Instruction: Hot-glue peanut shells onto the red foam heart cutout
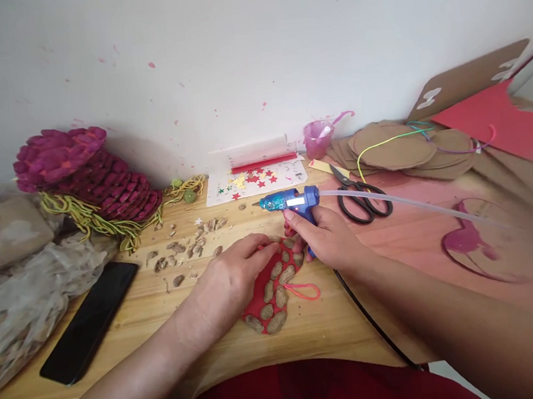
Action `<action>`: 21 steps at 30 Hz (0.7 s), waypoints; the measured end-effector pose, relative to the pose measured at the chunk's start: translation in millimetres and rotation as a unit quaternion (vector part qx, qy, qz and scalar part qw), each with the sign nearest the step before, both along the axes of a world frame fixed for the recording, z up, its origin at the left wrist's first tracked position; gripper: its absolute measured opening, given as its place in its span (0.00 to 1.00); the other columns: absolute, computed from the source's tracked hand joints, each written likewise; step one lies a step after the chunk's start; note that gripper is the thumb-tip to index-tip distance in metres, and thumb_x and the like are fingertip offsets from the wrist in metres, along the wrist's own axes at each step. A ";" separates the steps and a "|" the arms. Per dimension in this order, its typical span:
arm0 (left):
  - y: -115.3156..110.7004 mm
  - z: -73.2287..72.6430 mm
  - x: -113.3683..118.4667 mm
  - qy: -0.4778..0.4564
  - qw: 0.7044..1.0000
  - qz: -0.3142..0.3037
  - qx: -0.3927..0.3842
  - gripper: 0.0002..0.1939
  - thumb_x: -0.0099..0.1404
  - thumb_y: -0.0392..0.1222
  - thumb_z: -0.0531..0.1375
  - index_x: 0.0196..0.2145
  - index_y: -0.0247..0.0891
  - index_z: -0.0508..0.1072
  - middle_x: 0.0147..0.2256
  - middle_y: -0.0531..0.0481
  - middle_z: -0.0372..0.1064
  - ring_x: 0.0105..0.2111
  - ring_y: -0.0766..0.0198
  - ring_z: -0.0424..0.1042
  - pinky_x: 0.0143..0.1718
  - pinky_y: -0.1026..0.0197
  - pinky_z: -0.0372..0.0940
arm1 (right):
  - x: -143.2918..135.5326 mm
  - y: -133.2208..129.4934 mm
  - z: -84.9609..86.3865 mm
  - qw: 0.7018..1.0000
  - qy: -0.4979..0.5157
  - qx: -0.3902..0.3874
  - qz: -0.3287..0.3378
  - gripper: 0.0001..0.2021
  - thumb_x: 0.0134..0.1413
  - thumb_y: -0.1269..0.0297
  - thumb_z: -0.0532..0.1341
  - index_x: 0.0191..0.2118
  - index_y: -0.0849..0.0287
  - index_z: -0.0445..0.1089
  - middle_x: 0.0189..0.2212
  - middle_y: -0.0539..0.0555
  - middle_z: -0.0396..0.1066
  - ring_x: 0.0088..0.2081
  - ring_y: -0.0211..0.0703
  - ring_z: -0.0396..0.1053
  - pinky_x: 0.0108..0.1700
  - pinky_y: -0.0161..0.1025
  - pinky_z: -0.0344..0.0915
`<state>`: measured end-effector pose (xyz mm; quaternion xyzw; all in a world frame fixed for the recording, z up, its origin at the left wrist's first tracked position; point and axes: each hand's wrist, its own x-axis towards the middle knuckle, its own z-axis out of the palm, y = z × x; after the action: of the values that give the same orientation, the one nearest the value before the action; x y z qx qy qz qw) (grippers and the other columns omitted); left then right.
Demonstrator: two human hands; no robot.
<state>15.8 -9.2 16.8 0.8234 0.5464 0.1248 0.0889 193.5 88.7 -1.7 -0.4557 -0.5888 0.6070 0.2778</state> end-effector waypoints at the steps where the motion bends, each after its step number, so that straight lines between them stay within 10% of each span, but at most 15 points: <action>1: -0.6 0.8 1.3 0.010 1.000 -0.002 0.001 0.13 0.69 0.29 0.55 0.50 0.34 0.70 0.49 0.43 0.69 0.47 0.58 0.71 0.48 0.55 0.71 | -0.3 0.1 0.1 1.000 0.001 0.001 -0.001 0.20 0.57 0.45 0.63 0.33 0.61 0.69 0.24 0.52 0.73 0.21 0.37 0.72 0.17 0.30 0.64; 21: -1.8 2.2 9.4 0.134 0.990 -0.032 0.043 0.05 0.68 0.35 0.58 0.41 0.33 0.73 0.40 0.45 0.68 0.42 0.54 0.67 0.34 0.55 0.69 | -1.0 -0.8 2.4 0.999 -0.031 0.008 -0.024 0.21 0.53 0.41 0.64 0.31 0.58 0.71 0.23 0.56 0.72 0.23 0.43 0.71 0.19 0.36 0.65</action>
<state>25.2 -11.0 19.0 0.8531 0.5205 0.0339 -0.0164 192.6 87.9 0.7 -0.4859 -0.5910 0.5811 0.2774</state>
